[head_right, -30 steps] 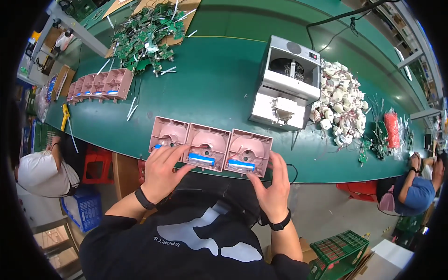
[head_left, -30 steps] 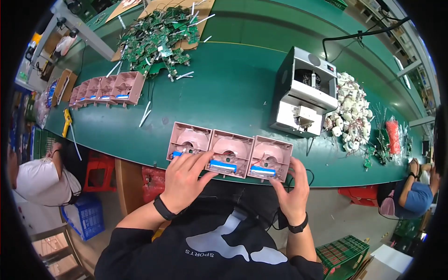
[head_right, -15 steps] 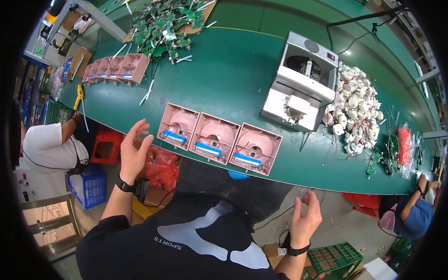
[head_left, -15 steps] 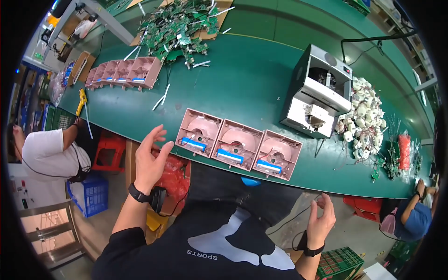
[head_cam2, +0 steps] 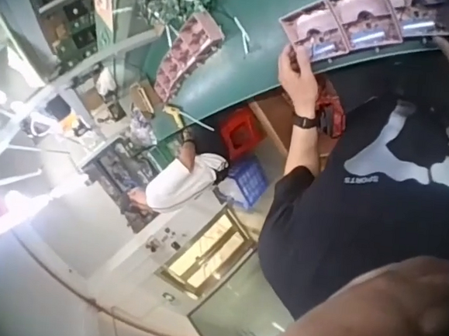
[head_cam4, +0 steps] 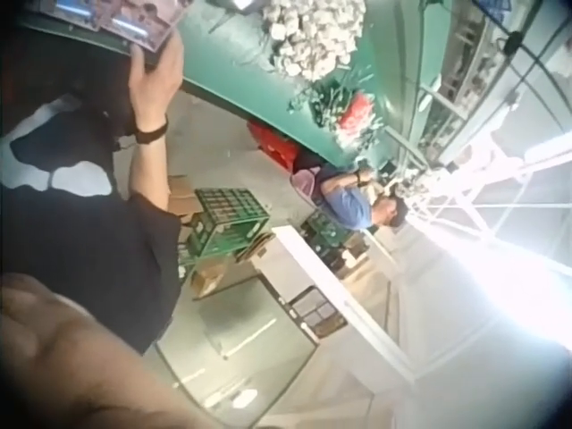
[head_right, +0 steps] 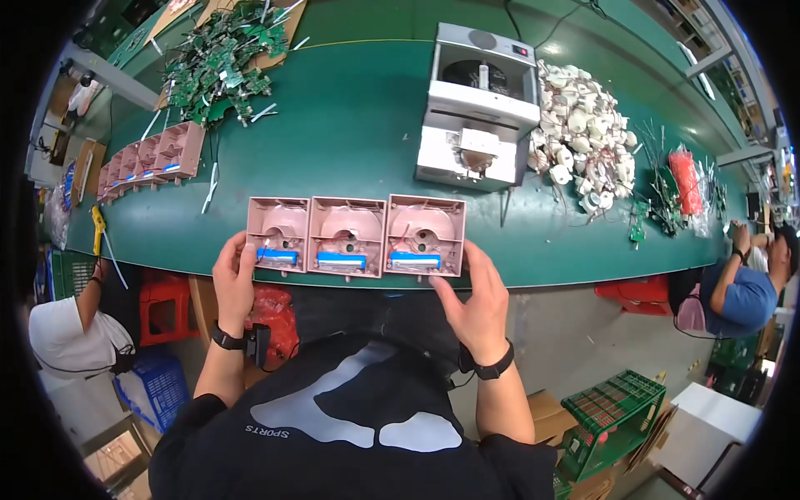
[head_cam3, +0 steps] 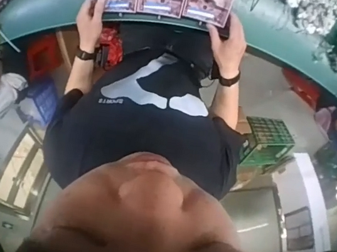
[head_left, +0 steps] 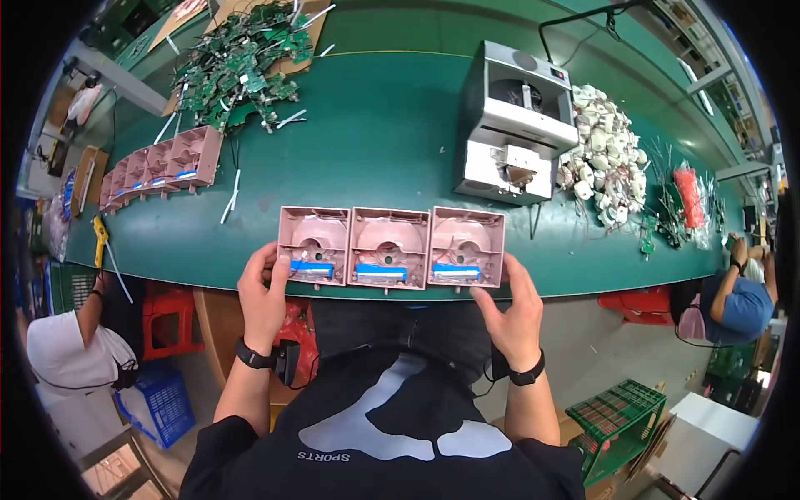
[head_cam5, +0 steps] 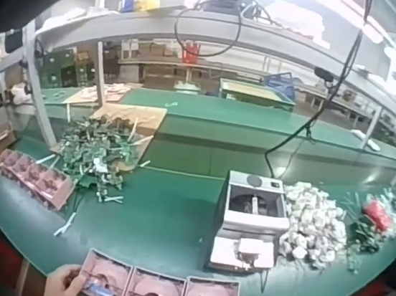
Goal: The person connects wires to circuit boards and places them on the table, then moves a tray of housings closer to insert the boards. They place motors into the housings, secure them with a power screwdriver, and fit additional circuit boards into the assemblies.
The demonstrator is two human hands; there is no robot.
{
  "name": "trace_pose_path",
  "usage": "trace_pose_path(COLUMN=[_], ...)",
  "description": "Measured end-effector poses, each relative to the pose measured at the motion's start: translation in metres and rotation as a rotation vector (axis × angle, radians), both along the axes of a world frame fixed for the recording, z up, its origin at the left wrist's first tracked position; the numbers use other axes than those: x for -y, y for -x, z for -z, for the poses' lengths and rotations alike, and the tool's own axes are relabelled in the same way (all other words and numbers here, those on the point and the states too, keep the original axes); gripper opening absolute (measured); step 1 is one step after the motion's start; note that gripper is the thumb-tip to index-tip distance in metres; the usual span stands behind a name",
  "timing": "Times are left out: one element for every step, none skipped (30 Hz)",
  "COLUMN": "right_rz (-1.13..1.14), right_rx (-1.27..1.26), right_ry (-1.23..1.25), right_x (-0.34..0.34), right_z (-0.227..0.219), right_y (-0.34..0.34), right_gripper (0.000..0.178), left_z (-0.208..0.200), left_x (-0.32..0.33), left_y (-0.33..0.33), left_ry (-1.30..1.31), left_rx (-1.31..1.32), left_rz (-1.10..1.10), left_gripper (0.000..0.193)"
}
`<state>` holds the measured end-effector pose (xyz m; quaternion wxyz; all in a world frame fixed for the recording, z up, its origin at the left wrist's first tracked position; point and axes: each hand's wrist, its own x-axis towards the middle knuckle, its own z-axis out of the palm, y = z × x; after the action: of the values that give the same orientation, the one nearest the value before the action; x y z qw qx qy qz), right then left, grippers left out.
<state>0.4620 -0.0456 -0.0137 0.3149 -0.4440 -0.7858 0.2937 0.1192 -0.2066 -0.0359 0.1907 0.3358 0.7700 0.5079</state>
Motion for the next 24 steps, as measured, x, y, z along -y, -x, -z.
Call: trace_pose_path(right_rz=[0.005,0.006,-0.005,-0.032,0.007,0.050,0.036,0.055,0.079,0.114,0.130,0.127,0.127,0.153,0.147,0.136,0.119,0.126,0.046,-0.036,-0.120,-0.121,-0.147,-0.173], right_rx=[0.020,0.038,0.044,0.026,0.030,0.038,0.029,0.025,0.024,0.041,0.062,0.029,0.004,0.039,0.124,0.206,0.289,0.305,0.306,0.302,0.295,0.299,0.313,0.326], right_ry=[0.023,0.045,0.051,0.026,0.041,0.066,0.055,0.032,0.011,0.012,0.029,0.006,-0.014,0.010,-0.102,-0.217,-0.331,-0.328,-0.330,-0.332,-0.334,-0.335,-0.359,-0.384], right_x=[0.002,0.005,-0.001,-0.002,0.001,0.003,0.000,-0.003,-0.007,0.002,0.003,-0.005,-0.008,-0.002,-0.003,-0.006,-0.008,-0.009,-0.010,-0.011,-0.012,-0.014,-0.017,-0.019], right_z=[-0.002,-0.004,-0.003,-0.002,0.001,0.002,0.003,0.005,0.008,0.003,0.003,0.007,0.004,-0.003,-0.013,-0.021,-0.026,-0.028,-0.030,-0.032,-0.032,-0.031,-0.028,-0.025], right_y=[-0.002,-0.007,-0.005,-0.006,-0.009,-0.011,-0.007,-0.005,-0.003,-0.007,-0.005,0.004,0.008,0.004,0.006,0.009,0.010,0.010,0.011,0.011,0.010,0.008,0.008,0.007], right_gripper=[0.063,0.064,0.065,0.065,0.066,0.068,0.068,0.068,0.068,0.068,0.068,0.067,0.066,0.066,0.064,0.061,0.059,0.059,0.054,0.050,0.045,0.045,0.041,0.036], left_z=[0.002,0.006,0.010,0.011,0.009,0.003,-0.003,-0.005,-0.004,-0.003,0.000,0.004,0.000,-0.010,-0.020,-0.027,-0.036,-0.042,-0.044,-0.042,-0.042,-0.042,-0.043,-0.042], left_x=[0.006,0.012,0.010,0.008,0.002,0.000,-0.003,-0.008,-0.013,-0.012,-0.013,-0.014,-0.015,-0.015,-0.019,-0.020,-0.019,-0.017,-0.016,-0.019,-0.023,-0.028,-0.029,-0.029], left_y=[0.000,0.000,0.003,0.006,0.007,0.002,-0.003,-0.003,0.003,0.003,0.003,0.001,-0.005,-0.009,-0.009,-0.010,-0.011,-0.013,-0.015,-0.019,-0.025,-0.030,-0.033,-0.034], left_ry=[-0.006,0.032,0.053,0.075,0.052,0.081,0.113,0.146,0.141,0.090,0.043,0.000,0.027,-0.062,-0.165,-0.156,-0.136,-0.123,-0.112,-0.114,-0.108,-0.102,-0.089,-0.083], left_rx=[-0.002,0.012,0.015,0.016,0.000,-0.007,-0.011,-0.011,-0.012,0.019,0.055,0.095,0.126,0.074,0.009,0.027,-0.235,-0.496,-0.760,-0.751,-0.744,-0.739,-0.743,-0.749], left_rz=[-0.009,0.016,0.029,0.039,0.020,0.051,0.085,0.128,0.128,0.085,0.046,0.010,0.033,-0.032,-0.103,-0.088,0.063,0.210,0.355,0.359,0.399,0.438,0.471,0.464], left_gripper=[0.033,0.032,0.032,0.031,0.031,0.031,0.030,0.029,0.029,0.030,0.031,0.032,0.032,0.034,0.037,0.037,0.040,0.044,0.048,0.048,0.052,0.057,0.062,0.062])
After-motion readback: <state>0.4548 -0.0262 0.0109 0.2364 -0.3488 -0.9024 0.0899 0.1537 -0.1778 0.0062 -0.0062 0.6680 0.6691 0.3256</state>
